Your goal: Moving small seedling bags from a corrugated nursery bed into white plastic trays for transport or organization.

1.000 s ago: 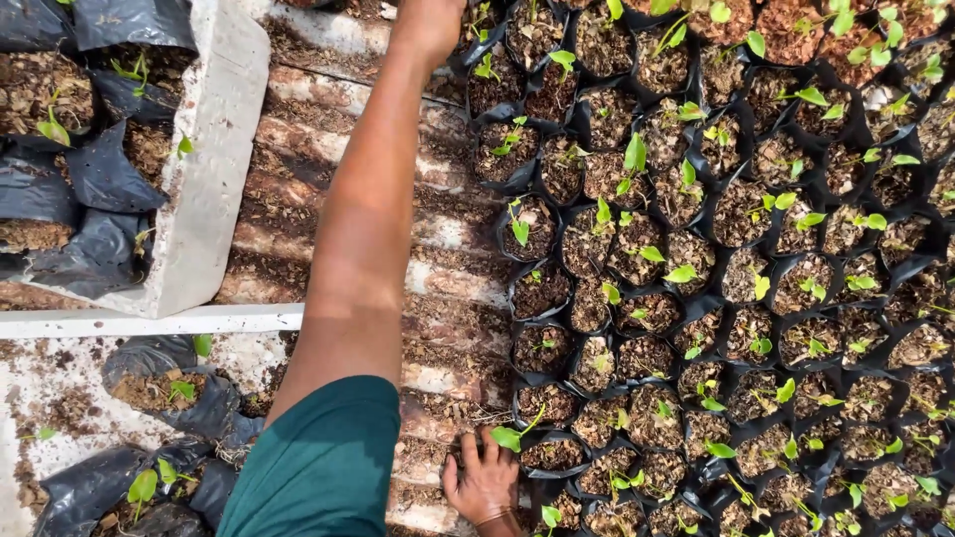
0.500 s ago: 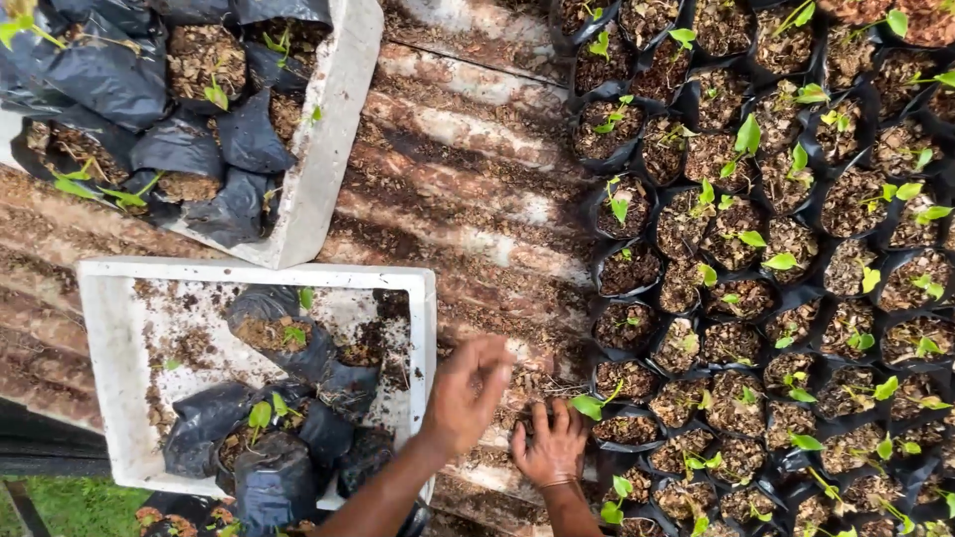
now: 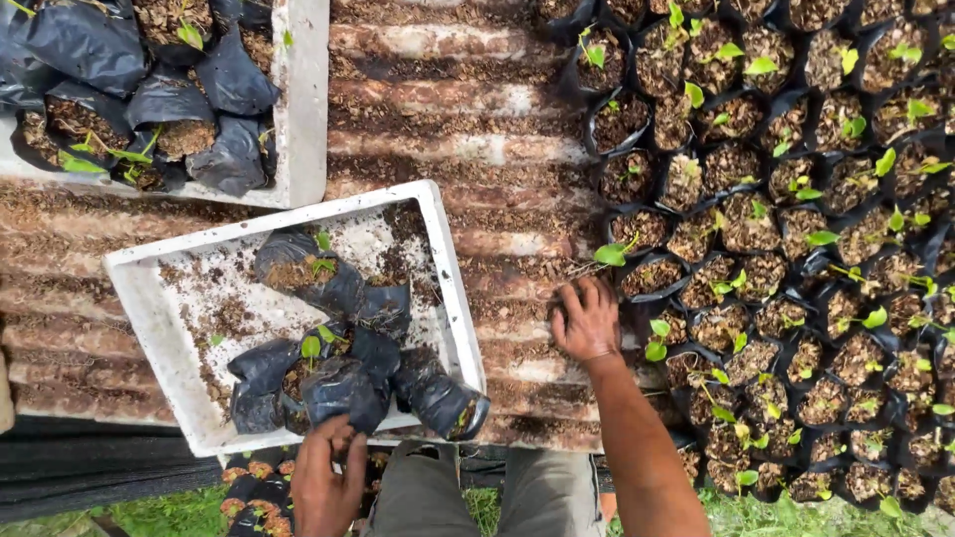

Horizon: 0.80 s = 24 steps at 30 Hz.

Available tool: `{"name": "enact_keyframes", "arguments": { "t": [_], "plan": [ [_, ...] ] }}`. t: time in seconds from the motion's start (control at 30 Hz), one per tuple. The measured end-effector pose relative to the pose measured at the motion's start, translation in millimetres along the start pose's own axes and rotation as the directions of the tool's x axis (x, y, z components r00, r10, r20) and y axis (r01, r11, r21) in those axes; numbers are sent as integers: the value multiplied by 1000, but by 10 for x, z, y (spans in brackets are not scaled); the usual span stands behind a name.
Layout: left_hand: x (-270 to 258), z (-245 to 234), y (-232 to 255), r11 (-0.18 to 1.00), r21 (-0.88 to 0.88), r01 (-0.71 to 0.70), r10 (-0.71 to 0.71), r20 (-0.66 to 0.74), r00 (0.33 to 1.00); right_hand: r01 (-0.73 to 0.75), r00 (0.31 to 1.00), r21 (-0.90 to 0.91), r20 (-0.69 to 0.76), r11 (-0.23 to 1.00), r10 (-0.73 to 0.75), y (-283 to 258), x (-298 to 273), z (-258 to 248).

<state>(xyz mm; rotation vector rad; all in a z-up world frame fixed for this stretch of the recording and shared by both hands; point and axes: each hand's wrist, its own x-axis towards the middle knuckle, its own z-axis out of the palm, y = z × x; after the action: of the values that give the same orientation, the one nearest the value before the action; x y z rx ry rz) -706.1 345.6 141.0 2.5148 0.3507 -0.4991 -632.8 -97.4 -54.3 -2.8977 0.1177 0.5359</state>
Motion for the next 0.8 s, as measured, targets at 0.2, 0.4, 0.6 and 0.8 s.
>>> {"name": "enact_keyframes", "arguments": {
  "t": [0.2, 0.4, 0.6, 0.8],
  "plan": [
    [-90, -200, -110, 988, -146, 54, -84, -205, 975, 118, 950, 27, -295, 993, -105, 21, 76, 73],
    [-389, -488, -54, 963, -268, 23, -88, -233, 968, 153, 882, -104, -433, 983, -183, -205, -118, -116],
    [-275, -517, -177, 958, -192, -214, 169, -225, 960, 237, 887, 279, -452, 931, -91, -752, -1419, -900],
    [237, -581, 267, 831, 304, -466, 450, 127, 884, -142, 956, 492, -158, 859, 249, -514, -3456, -787]
  ]
}}
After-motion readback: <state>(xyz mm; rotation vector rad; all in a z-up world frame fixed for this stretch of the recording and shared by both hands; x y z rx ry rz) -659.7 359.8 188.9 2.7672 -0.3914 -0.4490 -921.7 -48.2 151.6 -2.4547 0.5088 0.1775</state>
